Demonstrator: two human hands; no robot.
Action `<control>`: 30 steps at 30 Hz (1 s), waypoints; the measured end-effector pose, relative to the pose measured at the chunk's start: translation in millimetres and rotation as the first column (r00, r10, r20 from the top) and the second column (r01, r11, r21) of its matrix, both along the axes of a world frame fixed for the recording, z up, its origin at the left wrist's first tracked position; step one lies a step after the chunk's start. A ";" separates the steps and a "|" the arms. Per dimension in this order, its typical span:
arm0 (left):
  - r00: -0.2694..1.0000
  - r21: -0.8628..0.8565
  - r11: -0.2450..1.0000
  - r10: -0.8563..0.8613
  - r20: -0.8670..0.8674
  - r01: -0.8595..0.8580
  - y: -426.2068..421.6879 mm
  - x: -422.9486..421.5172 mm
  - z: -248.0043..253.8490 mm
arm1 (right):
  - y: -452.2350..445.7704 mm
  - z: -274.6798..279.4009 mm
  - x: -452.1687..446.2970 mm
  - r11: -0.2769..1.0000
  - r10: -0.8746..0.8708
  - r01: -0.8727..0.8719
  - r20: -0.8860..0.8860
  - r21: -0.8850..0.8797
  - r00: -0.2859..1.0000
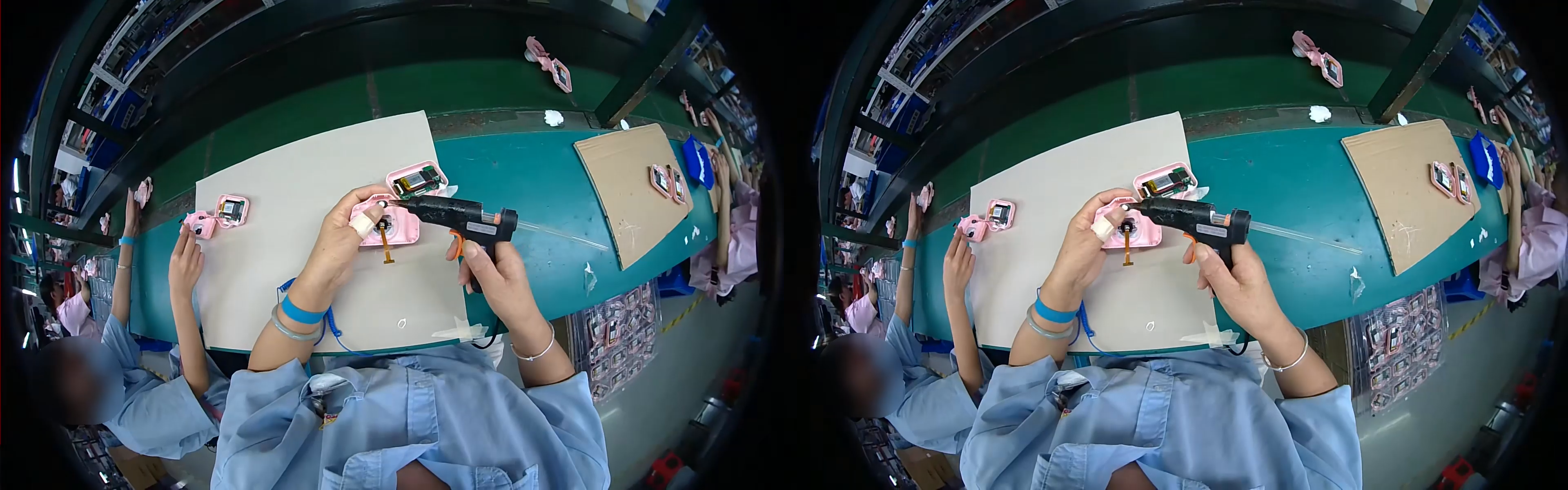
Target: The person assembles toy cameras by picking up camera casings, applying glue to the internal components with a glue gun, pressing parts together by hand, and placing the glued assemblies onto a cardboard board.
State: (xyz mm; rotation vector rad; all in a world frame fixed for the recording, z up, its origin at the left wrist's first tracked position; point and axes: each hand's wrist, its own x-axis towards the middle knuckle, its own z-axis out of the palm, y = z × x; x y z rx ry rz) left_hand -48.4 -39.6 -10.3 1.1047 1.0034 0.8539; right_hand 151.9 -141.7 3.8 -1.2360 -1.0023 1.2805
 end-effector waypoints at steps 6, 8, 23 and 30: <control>0.991 0.078 0.993 -0.095 0.097 0.088 -11.1 -8.7 5.5 | 1.0 2.9 -7.4 0.998 0.038 -0.033 0.092 -0.050 0.995; 0.991 0.099 0.988 -0.122 0.047 0.117 -13.0 -10.3 6.5 | 2.4 -1.7 -10.6 1.000 0.010 -0.011 0.106 0.009 0.994; 0.990 0.144 0.980 -0.137 -0.026 0.140 -13.7 -10.8 4.4 | 5.5 -3.4 -11.8 1.000 0.018 -0.017 0.166 -0.003 0.986; 0.985 0.140 0.977 -0.154 -0.074 0.163 -14.3 -11.2 6.5 | 6.5 -6.3 -10.1 0.999 0.013 -0.022 0.210 0.041 0.978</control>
